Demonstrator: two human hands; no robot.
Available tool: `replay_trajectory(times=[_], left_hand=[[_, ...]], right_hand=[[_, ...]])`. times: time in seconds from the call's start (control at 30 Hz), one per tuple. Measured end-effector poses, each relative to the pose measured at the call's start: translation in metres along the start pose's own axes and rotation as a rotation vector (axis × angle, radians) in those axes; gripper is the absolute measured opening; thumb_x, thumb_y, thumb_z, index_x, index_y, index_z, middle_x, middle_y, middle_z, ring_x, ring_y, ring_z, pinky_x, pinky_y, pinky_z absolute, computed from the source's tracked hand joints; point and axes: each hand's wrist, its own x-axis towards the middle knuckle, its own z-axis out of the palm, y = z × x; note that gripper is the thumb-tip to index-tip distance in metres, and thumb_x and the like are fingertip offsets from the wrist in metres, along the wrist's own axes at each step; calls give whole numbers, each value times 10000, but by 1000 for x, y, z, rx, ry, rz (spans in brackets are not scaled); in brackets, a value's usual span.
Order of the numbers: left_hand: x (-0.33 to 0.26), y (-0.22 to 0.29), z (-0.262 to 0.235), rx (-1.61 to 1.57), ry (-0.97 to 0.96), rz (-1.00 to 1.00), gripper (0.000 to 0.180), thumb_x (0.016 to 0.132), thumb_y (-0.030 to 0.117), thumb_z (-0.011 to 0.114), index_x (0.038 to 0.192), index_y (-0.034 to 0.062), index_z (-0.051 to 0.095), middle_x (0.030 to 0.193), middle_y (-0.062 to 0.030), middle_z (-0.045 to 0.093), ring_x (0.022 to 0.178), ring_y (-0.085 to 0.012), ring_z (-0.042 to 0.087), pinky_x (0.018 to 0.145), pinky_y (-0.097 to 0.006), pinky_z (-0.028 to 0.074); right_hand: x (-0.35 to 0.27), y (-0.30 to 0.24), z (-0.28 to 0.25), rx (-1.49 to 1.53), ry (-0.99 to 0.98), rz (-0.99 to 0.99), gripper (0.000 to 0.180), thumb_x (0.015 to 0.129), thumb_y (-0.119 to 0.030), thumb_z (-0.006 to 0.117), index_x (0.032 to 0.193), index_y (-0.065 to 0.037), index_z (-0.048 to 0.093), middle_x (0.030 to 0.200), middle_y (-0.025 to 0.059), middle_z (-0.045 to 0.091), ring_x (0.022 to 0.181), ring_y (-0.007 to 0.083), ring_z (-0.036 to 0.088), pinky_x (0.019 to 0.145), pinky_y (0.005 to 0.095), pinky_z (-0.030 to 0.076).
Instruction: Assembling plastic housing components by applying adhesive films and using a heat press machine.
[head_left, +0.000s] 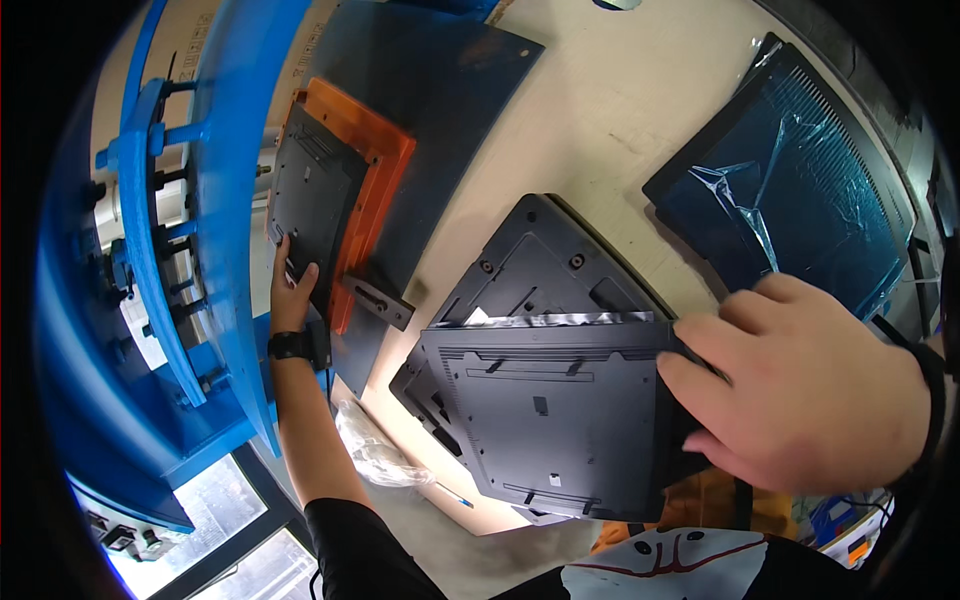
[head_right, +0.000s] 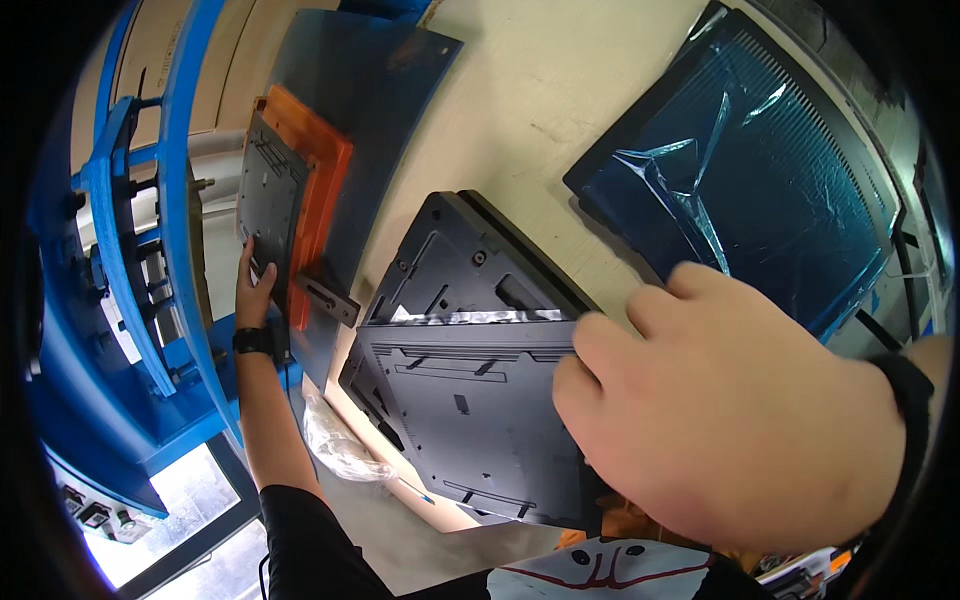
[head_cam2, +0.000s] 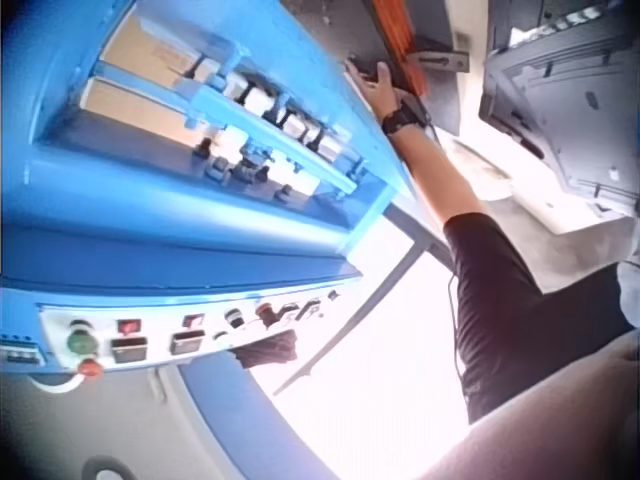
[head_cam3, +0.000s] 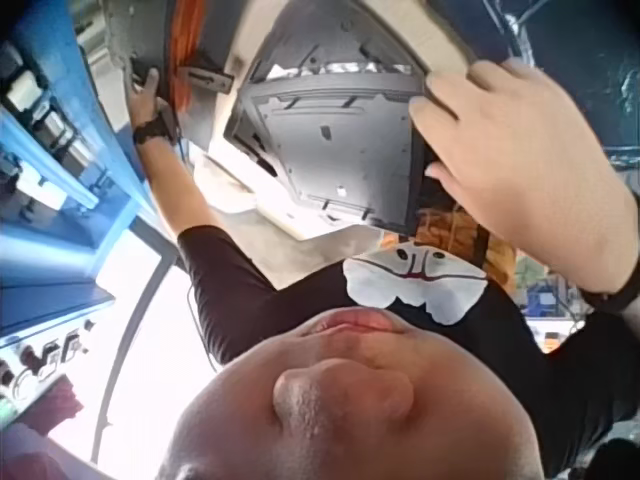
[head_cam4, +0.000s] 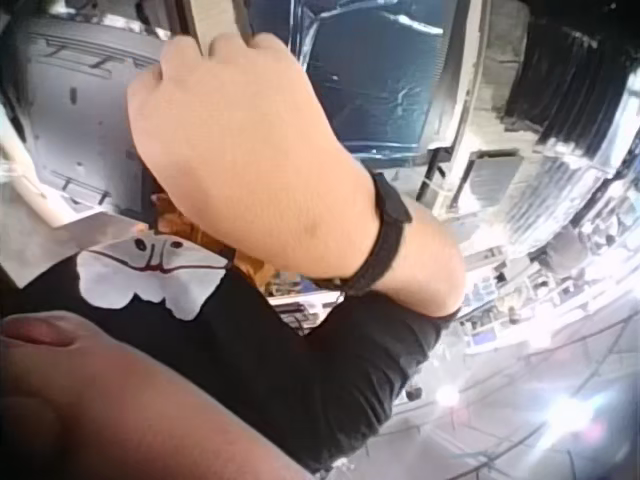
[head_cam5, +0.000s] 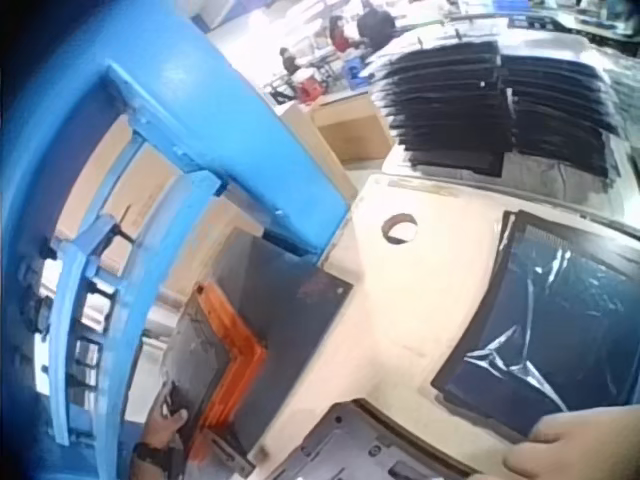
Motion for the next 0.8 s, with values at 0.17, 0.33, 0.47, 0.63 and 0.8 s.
replay_trajectory(times=[0.17,0.33,0.47,0.63,0.8], left_hand=[[15,-2,10,18,-7,24,706,872,227,699,1463,54,356,1490,-174,367,1377,-273,345,1125,-342,273],[-8,-2,-7,-84,61,-41,714,864,231,709,1465,64,360,1487,-175,370,1354,-274,382,1099,-337,318],[-1,-7,16,-251,119,-20,702,872,251,700,1463,74,365,1481,-176,376,1338,-273,404,1084,-351,345],[7,-29,-4,41,48,-38,690,903,156,644,1493,55,301,1442,-123,420,1267,-199,456,1031,-294,375],[27,-96,-37,7,228,115,504,901,127,635,1326,52,374,1482,-122,372,1328,-205,378,1044,-318,357]], right_hand=[[-14,-2,-2,40,145,45,499,637,-211,797,1058,-14,614,934,93,604,820,249,598,703,364,450],[31,12,-1,112,289,-62,390,714,-141,729,1057,-4,604,1010,135,603,902,320,585,772,416,481],[69,28,-1,78,470,-42,380,799,-157,682,1128,6,584,1131,167,577,1044,351,563,903,409,466],[195,57,-18,-161,552,-99,545,889,-319,632,1309,2,500,1402,180,453,1320,351,413,1096,410,354],[311,46,-48,-246,661,-128,634,904,-435,592,1364,-19,459,1446,197,408,1355,334,376,1125,434,330]])
